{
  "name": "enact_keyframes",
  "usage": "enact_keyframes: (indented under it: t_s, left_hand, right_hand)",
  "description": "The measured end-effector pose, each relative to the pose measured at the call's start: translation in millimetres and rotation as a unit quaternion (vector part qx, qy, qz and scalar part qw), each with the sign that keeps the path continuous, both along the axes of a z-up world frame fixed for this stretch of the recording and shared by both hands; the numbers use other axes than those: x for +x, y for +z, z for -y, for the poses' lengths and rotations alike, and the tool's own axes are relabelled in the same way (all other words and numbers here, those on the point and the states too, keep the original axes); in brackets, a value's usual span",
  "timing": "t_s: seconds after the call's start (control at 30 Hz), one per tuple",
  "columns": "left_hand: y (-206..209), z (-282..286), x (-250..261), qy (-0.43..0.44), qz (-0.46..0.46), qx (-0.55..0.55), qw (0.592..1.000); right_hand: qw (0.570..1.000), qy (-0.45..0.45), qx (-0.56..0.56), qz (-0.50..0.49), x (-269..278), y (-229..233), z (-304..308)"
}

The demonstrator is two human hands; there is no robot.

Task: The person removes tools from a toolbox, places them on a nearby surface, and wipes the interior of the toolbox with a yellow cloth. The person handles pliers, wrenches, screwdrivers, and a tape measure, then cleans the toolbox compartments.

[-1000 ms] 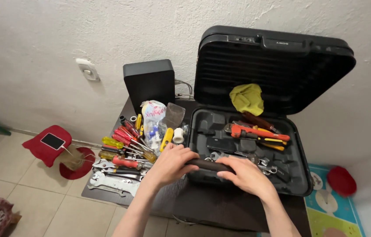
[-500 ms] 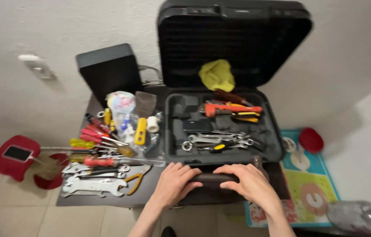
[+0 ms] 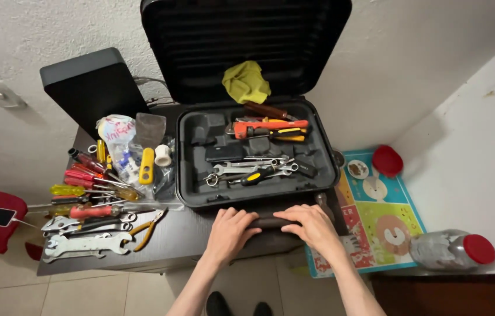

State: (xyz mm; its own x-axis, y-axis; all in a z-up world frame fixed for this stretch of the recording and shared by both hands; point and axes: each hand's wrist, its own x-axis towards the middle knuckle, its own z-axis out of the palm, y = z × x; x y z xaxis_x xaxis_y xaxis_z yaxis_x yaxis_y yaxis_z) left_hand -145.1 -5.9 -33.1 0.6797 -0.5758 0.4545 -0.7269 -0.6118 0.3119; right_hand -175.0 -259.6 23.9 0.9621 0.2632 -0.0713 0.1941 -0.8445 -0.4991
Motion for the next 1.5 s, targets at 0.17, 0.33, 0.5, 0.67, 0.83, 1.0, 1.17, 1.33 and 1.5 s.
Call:
enact_keyframes:
  t_s: [0.17,0.33,0.5,0.67,0.83,1.0,1.17,1.33,1.5]
  left_hand:
    - [-5.5,3.3,5.6,-0.006,0.005,0.004,1.000]
    - [-10.2,5.8,10.6,-0.019,0.001,-0.006,1.000]
    - [-29.8,12.5,12.6,-0.013,0.058,0.001,0.998]
    - [-14.0,21.1,7.2,0.011,0.059,-0.035,0.998]
    - [33.4,36.3,38.1,0.073,0.105,-0.061,0.990]
    - [18.9,51.6,99.7,0.211,-0.083,0.078,0.971]
    - [-2.0,50.4,130.3,0.199,-0.148,0.105,0.963]
    - [38.6,15.2,111.4,0.214,-0.071,0.108,0.968]
    - [81.4,-63.2,100.5,0.159,-0.124,-0.124,0.972]
  right_hand:
    - [0.999,0.001,0.005,0.037,1.7,-36.4,14.8]
    - [0.997,-0.023,0.031,0.060,1.0,-60.4,19.0]
    - [0.992,-0.046,0.055,0.104,6.1,-83.3,18.4]
    - [0.990,-0.073,0.098,0.076,0.5,-31.6,10.0]
    - [0.976,-0.115,0.138,0.122,28.7,17.3,3.9]
    - [0.984,-0.056,-0.028,0.167,95.3,-17.8,-10.0]
    - [0.971,-0.007,-0.085,0.223,135.1,-75.6,-20.6]
    - [0.976,0.004,-0.106,0.193,138.6,-55.2,-46.7]
    - [0.977,0.020,-0.014,0.214,129.1,20.1,-113.3]
